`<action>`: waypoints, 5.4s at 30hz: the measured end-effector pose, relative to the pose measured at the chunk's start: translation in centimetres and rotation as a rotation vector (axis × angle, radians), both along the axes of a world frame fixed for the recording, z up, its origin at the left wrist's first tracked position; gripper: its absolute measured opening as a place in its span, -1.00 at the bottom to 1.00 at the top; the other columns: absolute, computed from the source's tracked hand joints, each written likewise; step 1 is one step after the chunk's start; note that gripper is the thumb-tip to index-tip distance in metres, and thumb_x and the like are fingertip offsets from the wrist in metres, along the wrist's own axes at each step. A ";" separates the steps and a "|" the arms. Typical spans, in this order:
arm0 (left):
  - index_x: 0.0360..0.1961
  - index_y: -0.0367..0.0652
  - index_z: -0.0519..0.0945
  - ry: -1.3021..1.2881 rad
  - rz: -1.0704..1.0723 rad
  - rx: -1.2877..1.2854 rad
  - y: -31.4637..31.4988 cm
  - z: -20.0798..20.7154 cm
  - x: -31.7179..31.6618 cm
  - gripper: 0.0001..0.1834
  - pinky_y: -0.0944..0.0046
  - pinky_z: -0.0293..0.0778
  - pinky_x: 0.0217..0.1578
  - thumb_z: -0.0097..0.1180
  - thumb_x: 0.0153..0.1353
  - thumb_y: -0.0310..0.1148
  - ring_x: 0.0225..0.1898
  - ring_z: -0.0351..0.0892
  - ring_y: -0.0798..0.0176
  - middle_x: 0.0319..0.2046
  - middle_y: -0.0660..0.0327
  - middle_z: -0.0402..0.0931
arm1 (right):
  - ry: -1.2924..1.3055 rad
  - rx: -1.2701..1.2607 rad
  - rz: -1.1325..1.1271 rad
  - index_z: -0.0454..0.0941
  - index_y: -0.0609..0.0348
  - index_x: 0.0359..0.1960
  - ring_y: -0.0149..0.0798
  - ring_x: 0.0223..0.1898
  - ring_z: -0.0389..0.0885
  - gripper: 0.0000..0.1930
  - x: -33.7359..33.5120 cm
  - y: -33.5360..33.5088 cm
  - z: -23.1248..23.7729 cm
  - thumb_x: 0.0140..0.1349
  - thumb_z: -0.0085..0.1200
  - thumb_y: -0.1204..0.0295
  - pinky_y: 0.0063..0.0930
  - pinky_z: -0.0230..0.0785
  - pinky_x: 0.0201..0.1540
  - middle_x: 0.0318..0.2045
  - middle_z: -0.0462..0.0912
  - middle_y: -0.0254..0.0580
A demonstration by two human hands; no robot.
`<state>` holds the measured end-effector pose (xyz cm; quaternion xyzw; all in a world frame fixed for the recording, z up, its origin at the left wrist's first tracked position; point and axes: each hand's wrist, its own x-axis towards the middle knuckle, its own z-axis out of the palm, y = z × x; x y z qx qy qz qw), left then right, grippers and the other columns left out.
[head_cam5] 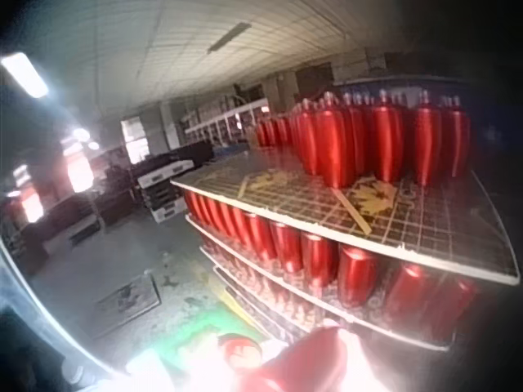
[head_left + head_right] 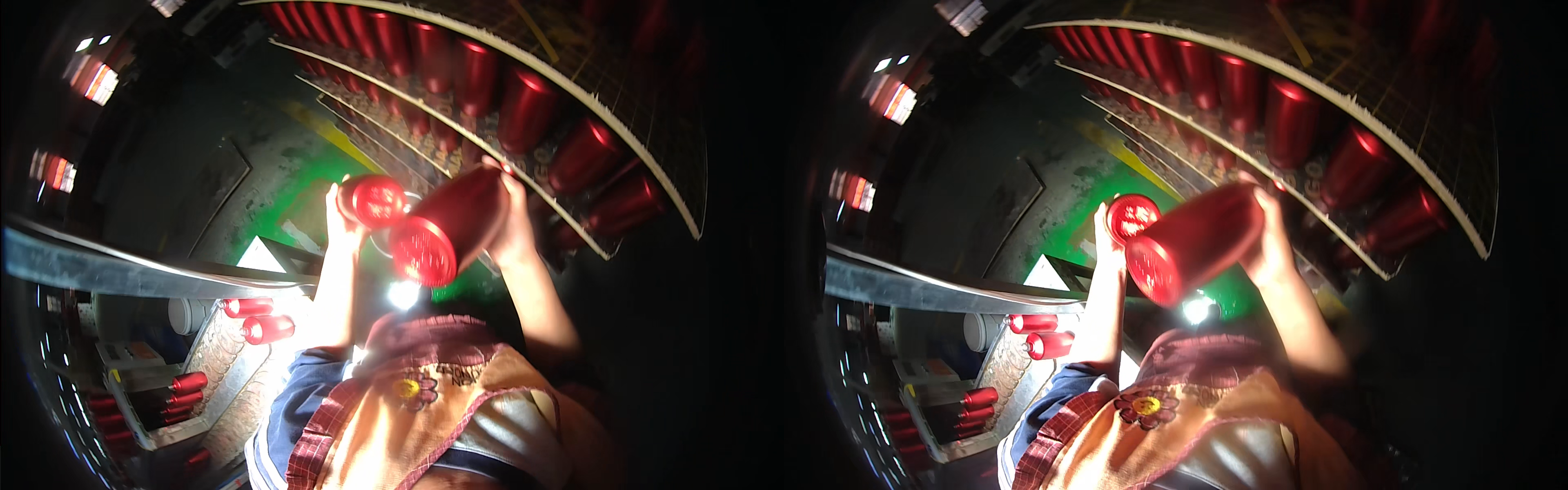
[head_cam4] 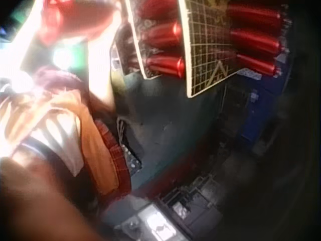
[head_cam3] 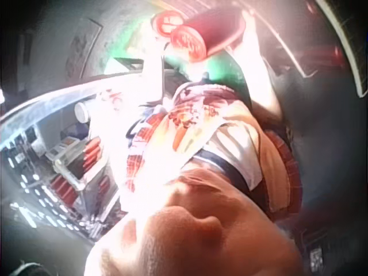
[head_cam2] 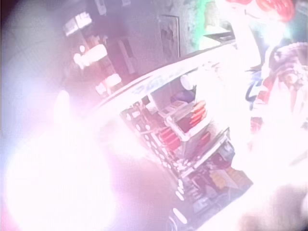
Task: The person repeatedly picks up red spray cans from a metal tray and places them onto a nearby wire rack. The worker handles the cans one or two at a time, moving them between the tray and the rack in a continuous loop.
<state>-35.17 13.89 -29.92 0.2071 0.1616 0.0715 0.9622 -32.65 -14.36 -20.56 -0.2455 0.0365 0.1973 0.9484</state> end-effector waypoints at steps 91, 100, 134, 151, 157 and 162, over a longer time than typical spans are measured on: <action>-0.16 -0.20 0.73 -0.543 0.463 1.232 15.7 27.6 -60.9 -0.80 0.41 0.52 -0.27 0.17 0.20 -0.56 -0.23 0.60 0.37 -0.20 0.20 0.59 | -1.015 -1.260 0.066 0.62 0.33 -0.07 -0.42 -0.09 0.56 -0.77 -56.8 13.4 21.2 0.24 0.09 0.68 -0.56 0.47 -0.04 -0.05 0.55 -0.21; -0.01 -0.24 0.67 -1.075 0.428 1.282 10.8 47.8 -44.1 -0.70 0.38 0.43 0.00 0.19 0.21 -0.55 -0.17 0.54 0.39 -0.06 0.20 0.57 | -1.257 -1.638 -0.864 0.64 0.16 -0.01 -0.29 0.07 0.56 -0.71 -61.5 1.0 39.1 0.23 0.12 0.63 -0.46 0.56 0.05 0.04 0.51 -0.20; 0.20 -0.24 0.52 -0.862 0.682 1.310 -12.1 49.7 -17.8 -0.44 0.17 0.44 0.20 0.27 0.12 -0.52 0.17 0.50 0.12 0.12 0.10 0.52 | -1.107 -0.870 -0.975 0.40 0.22 0.27 -0.30 -0.01 0.57 -0.40 -28.6 -22.1 42.5 0.21 0.21 0.25 -0.39 0.43 0.15 -0.03 0.59 -0.15; 0.22 -0.21 0.43 0.148 -0.296 -0.341 5.9 8.9 -12.6 -0.28 0.04 0.67 -0.07 0.21 0.17 0.07 0.03 0.52 -0.17 0.01 -0.06 0.51 | 0.103 0.060 0.190 0.53 0.23 0.01 -0.13 -0.13 0.70 -0.42 -14.7 10.9 16.6 0.42 -0.18 -0.09 -0.10 0.66 -0.21 -0.12 0.66 0.01; 0.14 -0.21 0.49 0.305 -0.279 -0.494 11.1 2.7 -8.5 -0.26 0.02 0.75 -0.23 0.17 0.15 0.19 -0.02 0.51 -0.30 0.02 -0.11 0.49 | 0.303 0.240 0.275 0.49 0.20 0.09 0.06 -0.07 0.63 -0.44 -9.8 16.4 9.0 0.37 -0.12 -0.06 -0.02 0.59 0.00 -0.02 0.61 0.08; 0.10 -0.11 0.54 -0.030 -0.411 -0.600 12.6 1.6 -8.4 -0.41 -0.04 0.75 -0.26 0.10 0.23 0.11 0.02 0.54 -0.17 0.01 0.02 0.55 | 0.559 0.236 0.257 0.43 0.36 0.14 0.26 0.04 0.58 -0.47 -9.3 18.7 4.5 0.40 -0.09 0.11 0.09 0.61 0.02 0.08 0.53 0.25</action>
